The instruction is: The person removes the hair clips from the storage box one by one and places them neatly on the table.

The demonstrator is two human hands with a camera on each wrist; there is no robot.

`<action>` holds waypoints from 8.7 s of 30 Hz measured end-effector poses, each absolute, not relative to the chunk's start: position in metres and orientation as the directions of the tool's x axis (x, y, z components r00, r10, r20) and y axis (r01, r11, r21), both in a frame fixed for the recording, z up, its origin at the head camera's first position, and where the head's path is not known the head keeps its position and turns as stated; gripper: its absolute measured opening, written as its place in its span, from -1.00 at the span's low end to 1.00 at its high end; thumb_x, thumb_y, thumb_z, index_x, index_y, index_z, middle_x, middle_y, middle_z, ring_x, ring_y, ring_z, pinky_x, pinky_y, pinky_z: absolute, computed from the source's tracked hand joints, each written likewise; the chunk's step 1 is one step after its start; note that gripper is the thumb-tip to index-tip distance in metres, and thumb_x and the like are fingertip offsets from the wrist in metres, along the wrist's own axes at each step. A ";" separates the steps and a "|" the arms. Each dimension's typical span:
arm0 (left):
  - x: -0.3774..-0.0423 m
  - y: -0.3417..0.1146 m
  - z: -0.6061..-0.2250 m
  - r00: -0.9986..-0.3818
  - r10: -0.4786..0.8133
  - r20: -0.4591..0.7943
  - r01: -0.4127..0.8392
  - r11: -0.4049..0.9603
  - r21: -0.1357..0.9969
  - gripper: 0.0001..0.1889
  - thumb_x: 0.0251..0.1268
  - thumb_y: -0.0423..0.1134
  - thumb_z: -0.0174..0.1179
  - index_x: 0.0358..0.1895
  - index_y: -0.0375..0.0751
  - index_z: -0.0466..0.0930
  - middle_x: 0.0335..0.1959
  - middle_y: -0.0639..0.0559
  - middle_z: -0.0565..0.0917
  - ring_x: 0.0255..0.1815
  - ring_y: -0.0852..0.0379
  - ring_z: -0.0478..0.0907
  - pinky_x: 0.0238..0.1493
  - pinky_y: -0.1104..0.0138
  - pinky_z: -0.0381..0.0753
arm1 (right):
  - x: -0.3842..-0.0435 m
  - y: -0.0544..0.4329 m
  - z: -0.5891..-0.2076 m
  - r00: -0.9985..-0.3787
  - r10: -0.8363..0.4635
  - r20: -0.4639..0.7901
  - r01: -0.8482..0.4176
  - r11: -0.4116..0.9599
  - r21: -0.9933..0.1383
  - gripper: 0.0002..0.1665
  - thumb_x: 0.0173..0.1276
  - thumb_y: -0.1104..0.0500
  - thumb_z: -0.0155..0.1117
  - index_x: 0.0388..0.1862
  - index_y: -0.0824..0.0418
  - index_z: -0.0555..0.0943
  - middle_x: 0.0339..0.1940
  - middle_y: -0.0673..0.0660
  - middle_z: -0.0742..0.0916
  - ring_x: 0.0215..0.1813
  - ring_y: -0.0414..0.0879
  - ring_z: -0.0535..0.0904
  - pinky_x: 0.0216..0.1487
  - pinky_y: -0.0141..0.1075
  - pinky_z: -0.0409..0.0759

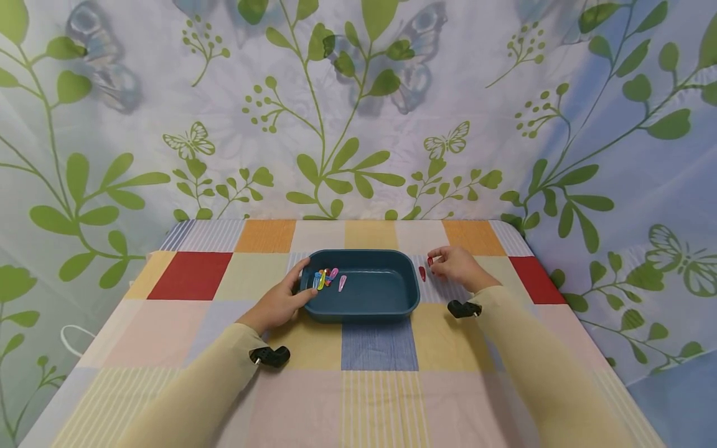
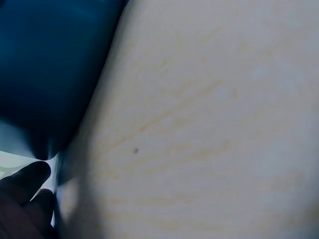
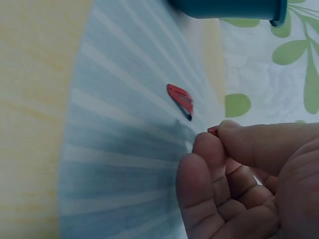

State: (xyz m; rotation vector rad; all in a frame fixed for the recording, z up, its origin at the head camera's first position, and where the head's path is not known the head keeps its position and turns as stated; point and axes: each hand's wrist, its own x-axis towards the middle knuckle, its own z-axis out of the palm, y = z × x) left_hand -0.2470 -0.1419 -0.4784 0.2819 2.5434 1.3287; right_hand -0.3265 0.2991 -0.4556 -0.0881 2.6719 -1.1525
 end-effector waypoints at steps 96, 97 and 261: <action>-0.247 -0.144 -0.484 -0.935 0.318 -0.161 0.029 0.517 0.855 -0.16 0.59 0.13 0.12 0.72 0.49 -0.21 0.64 -0.28 0.28 0.54 -0.27 0.39 0.59 -0.29 0.17 | -0.321 0.301 -0.469 -0.963 -0.217 -0.158 -0.103 0.842 -0.529 -0.52 0.40 0.20 0.40 0.26 0.34 0.69 -0.30 0.04 0.69 -0.14 -0.04 0.53 -0.02 -0.21 0.46; -0.247 -0.144 -0.484 -0.934 0.318 -0.161 0.029 0.518 0.855 -0.16 0.60 0.12 0.12 0.72 0.48 -0.22 0.64 -0.28 0.28 0.54 -0.28 0.38 0.59 -0.30 0.17 | -0.320 0.301 -0.469 -0.963 -0.216 -0.160 -0.102 0.842 -0.530 -0.52 0.41 0.20 0.40 0.26 0.34 0.69 -0.30 0.04 0.68 -0.13 -0.04 0.53 -0.02 -0.21 0.46; -0.240 -0.140 -0.479 -0.936 0.333 -0.112 0.061 0.469 0.881 -0.16 0.62 0.04 0.09 0.75 0.33 -0.22 0.61 -0.27 0.33 0.56 -0.19 0.39 0.61 -0.20 0.21 | -0.337 0.090 -0.455 -0.787 -0.543 -0.295 -0.391 0.807 -0.442 -0.52 0.33 0.34 0.36 0.24 0.13 0.70 -0.02 0.07 0.72 -0.32 -0.12 0.48 -0.37 -0.37 0.38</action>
